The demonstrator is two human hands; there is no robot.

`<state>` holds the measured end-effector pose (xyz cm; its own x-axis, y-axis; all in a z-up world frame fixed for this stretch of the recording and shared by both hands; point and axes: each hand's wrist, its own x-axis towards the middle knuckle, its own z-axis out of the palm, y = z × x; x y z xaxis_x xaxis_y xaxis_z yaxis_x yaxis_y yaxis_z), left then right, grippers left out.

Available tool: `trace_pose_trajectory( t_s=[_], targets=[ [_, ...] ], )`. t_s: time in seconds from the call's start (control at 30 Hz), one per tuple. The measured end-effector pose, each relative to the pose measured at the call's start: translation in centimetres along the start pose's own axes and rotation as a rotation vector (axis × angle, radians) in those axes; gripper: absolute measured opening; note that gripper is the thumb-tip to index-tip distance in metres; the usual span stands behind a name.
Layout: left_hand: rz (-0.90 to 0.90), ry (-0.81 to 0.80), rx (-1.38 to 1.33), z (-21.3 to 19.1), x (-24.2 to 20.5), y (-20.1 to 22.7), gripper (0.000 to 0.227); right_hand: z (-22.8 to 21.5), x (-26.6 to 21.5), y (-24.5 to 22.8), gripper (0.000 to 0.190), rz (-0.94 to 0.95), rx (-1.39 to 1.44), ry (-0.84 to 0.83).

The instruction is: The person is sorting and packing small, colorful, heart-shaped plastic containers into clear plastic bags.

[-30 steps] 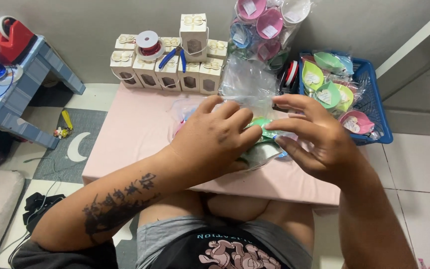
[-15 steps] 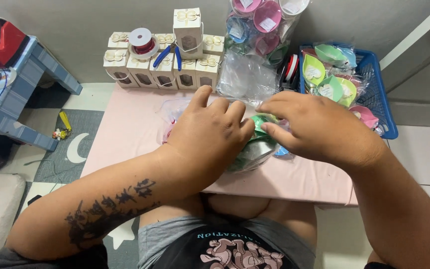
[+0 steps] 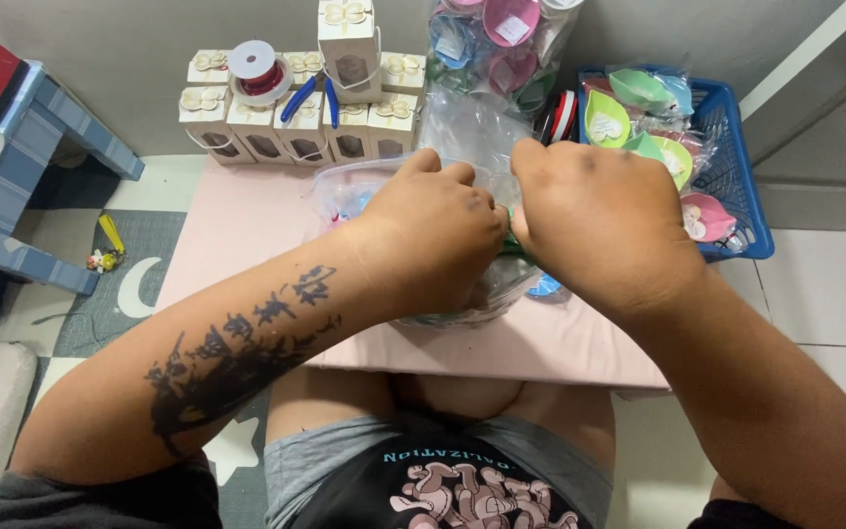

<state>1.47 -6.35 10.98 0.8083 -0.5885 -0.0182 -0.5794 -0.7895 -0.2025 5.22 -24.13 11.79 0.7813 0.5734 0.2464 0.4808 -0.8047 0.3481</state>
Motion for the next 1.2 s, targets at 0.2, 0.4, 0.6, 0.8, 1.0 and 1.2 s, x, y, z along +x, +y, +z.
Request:
trace_pose_trajectory(
  t_s=[0.2, 0.4, 0.6, 0.8, 1.0, 1.2],
  targets=[
    [0.033, 0.049, 0.021, 0.3, -0.4, -0.2, 0.039, -0.2, 1.5, 0.0, 0.025, 0.059, 0.100, -0.086],
    [0.038, 0.055, 0.029, 0.2, -0.3, -0.1, 0.045, -1.0, 2.7, 0.9, 0.030, 0.052, 0.188, -0.142],
    [0.035, 0.155, 0.030, 1.3, -0.3, 0.0, 0.015, -2.3, 3.2, 0.4, 0.028, 0.093, 0.244, -0.211],
    [0.029, 0.223, -0.011, 1.5, -0.6, 1.4, 0.013, -2.4, 4.8, -0.1, 0.029, 0.071, 0.150, -0.425],
    [0.011, -0.090, -0.116, -0.7, 0.0, 0.8, 0.063, -1.9, 3.8, 1.9, 0.021, -0.001, 0.223, -0.142],
    [0.057, -0.131, -0.113, -1.5, -0.1, 0.4, 0.064, -6.9, 1.5, 2.0, 0.034, 0.017, 0.324, -0.159]
  ],
)
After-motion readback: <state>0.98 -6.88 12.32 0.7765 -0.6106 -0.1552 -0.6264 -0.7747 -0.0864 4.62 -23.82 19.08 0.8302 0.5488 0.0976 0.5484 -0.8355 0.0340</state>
